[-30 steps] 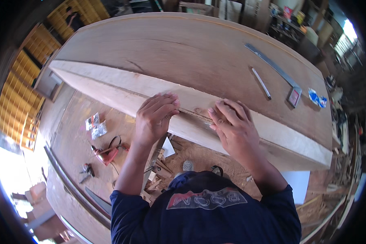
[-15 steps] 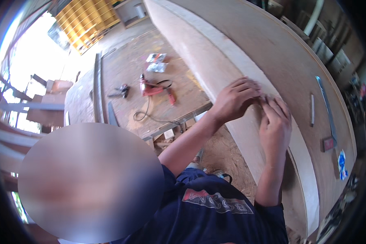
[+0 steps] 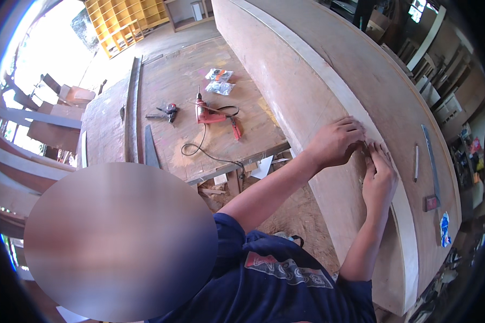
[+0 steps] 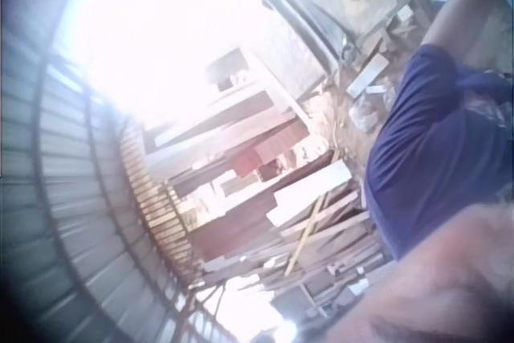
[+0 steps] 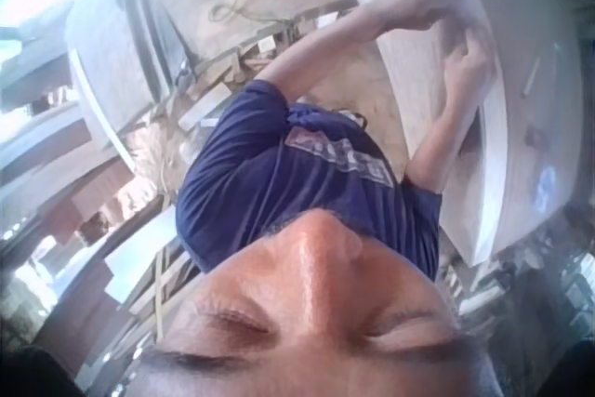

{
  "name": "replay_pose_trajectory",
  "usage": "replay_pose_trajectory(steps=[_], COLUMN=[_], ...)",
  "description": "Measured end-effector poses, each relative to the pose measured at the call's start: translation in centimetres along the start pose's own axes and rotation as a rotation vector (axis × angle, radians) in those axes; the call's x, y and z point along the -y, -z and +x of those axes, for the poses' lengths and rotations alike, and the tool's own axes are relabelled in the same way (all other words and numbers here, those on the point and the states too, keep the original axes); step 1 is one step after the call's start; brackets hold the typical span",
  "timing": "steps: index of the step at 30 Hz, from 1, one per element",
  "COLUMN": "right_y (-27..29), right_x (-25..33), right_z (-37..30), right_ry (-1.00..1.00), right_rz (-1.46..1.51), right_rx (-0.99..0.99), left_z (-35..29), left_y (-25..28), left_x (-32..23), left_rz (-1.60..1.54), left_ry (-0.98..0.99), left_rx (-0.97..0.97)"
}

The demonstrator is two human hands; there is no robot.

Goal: The person applies adhesive from a tube onto a wooden strip, attaches the strip to a large wooden box structure, and uses a drill to secure components.

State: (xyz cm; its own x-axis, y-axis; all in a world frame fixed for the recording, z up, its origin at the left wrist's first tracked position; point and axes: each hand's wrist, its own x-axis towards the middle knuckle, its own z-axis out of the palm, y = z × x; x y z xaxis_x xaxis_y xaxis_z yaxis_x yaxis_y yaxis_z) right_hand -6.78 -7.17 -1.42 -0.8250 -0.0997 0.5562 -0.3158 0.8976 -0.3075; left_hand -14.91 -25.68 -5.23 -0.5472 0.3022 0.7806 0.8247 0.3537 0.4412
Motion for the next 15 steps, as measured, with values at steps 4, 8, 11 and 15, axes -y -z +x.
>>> replay_pose_trajectory(steps=[4,8,11,15], right_y=[0.5,-0.7,0.7,6.9], right_x=[-0.1,1.7,1.0,1.1], right_z=[-0.2,-0.6,-2.6,-8.7], right_ry=[0.02,-0.061,-0.108,-0.208], right_rz=[-0.004,0.096,0.275,0.161], right_rx=[-0.063,-0.178,-0.15,-0.375], left_z=[0.6,-0.5,0.3,0.9], left_y=[-1.5,-1.4,-1.3,-1.7], left_x=[0.5,2.7,2.9,2.6], left_rz=[-0.039,-0.087,-0.169,-0.1], left_ry=[-0.049,0.007,-0.044,-0.173], left_rx=[-0.013,0.007,-0.002,-0.003])
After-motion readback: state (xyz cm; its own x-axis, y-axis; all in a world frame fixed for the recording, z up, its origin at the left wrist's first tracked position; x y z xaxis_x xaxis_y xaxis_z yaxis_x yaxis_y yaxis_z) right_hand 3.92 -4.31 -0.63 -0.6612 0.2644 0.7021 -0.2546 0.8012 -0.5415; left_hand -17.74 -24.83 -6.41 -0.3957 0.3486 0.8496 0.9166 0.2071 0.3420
